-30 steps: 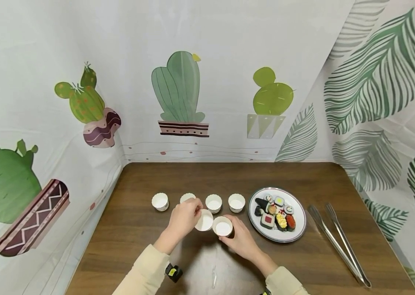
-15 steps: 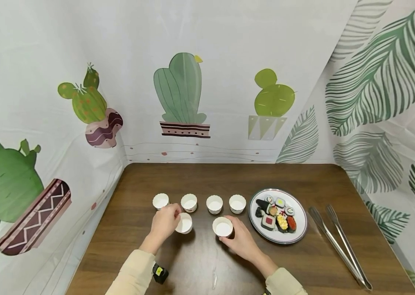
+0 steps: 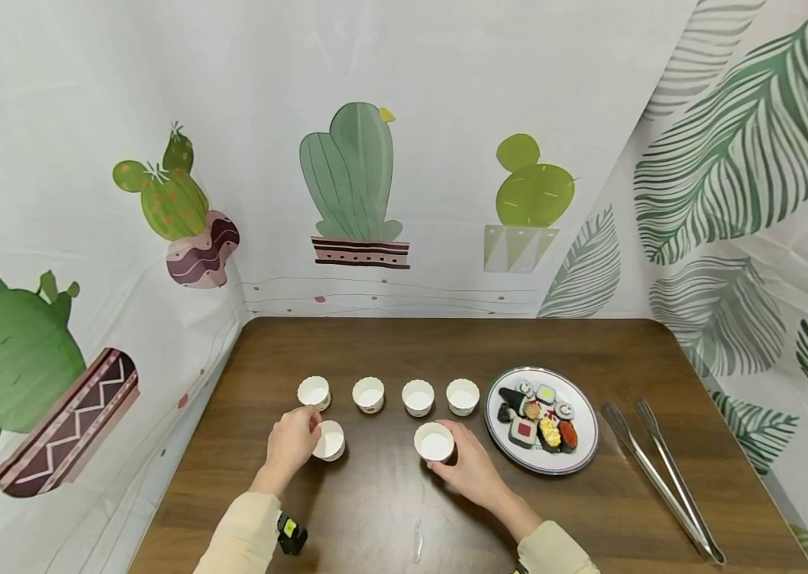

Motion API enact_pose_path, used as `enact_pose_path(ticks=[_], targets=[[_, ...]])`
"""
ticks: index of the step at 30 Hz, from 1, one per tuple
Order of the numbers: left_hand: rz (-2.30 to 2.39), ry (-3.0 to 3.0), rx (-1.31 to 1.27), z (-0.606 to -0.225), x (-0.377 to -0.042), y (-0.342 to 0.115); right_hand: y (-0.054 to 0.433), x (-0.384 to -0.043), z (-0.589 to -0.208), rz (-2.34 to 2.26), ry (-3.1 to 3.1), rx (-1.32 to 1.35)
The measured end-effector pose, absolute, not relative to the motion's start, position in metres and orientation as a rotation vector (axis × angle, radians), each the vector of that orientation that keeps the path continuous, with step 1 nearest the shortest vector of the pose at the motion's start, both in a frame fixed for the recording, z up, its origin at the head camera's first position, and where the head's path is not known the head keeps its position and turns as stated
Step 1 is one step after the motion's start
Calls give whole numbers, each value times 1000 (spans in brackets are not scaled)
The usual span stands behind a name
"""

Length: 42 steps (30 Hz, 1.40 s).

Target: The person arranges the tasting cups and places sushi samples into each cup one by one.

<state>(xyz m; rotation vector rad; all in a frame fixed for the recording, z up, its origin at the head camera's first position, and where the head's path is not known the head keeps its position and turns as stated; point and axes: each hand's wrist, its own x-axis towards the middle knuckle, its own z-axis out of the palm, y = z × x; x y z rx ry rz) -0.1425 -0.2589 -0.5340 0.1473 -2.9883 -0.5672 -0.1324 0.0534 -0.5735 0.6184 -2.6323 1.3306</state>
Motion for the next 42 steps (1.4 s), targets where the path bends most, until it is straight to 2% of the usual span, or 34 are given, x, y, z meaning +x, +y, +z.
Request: enact_pose_path(ticks=[22,42], targets=[[-605,-2991,316,-536,-133,-299,53,-131,-572,1335,-2651,605],[-651,-3031,392,-540,-134,-304,54,-130,-570,1361,-2692,564]])
